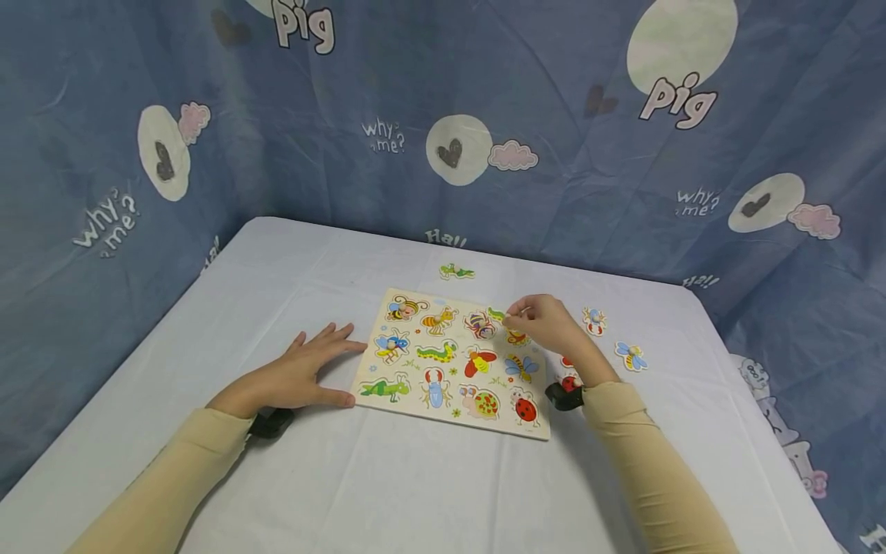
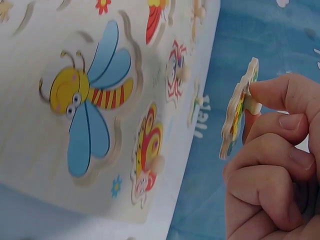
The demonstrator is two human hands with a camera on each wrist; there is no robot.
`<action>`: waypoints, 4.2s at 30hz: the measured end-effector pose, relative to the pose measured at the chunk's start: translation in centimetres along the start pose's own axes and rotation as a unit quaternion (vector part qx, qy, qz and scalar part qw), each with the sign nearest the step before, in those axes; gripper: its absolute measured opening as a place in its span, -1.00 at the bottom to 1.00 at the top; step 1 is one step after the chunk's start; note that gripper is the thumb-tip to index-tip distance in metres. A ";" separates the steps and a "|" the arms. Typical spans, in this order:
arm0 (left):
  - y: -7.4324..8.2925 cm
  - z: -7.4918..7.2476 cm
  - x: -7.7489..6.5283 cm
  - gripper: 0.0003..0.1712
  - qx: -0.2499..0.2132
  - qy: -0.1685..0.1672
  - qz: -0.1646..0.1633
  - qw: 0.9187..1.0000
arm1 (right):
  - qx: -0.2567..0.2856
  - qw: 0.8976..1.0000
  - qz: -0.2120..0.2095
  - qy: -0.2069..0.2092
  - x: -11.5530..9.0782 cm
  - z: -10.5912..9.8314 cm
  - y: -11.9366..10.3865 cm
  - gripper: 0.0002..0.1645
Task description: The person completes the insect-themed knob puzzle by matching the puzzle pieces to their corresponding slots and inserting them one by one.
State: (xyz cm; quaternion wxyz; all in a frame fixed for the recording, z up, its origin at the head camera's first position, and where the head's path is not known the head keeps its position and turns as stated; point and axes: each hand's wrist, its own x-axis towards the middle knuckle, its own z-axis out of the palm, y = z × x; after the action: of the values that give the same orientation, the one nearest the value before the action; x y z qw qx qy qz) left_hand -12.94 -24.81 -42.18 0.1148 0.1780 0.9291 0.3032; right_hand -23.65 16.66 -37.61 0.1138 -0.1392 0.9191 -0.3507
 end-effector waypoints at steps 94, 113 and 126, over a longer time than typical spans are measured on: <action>0.2 0.1 0.0 0.02 0.002 0.001 0.005 1.000 | -0.033 0.994 -0.047 -0.089 0.4 4.3 -3.7 -0.79; 0.2 0.1 0.0 0.03 0.010 0.003 0.002 1.000 | -0.031 0.999 0.028 0.027 -3.9 -1.1 2.6 -0.68; -0.2 0.2 -0.1 0.03 0.009 0.004 0.005 1.000 | -0.051 0.988 0.117 0.089 -6.3 -2.2 5.6 -0.63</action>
State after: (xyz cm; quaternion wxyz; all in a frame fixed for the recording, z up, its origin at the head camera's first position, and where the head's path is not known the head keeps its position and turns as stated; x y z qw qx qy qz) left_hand -12.85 -24.85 -42.45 0.1076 0.1821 0.9315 0.2958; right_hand -19.45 24.10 -39.09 0.0643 -0.0040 0.9523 -0.2982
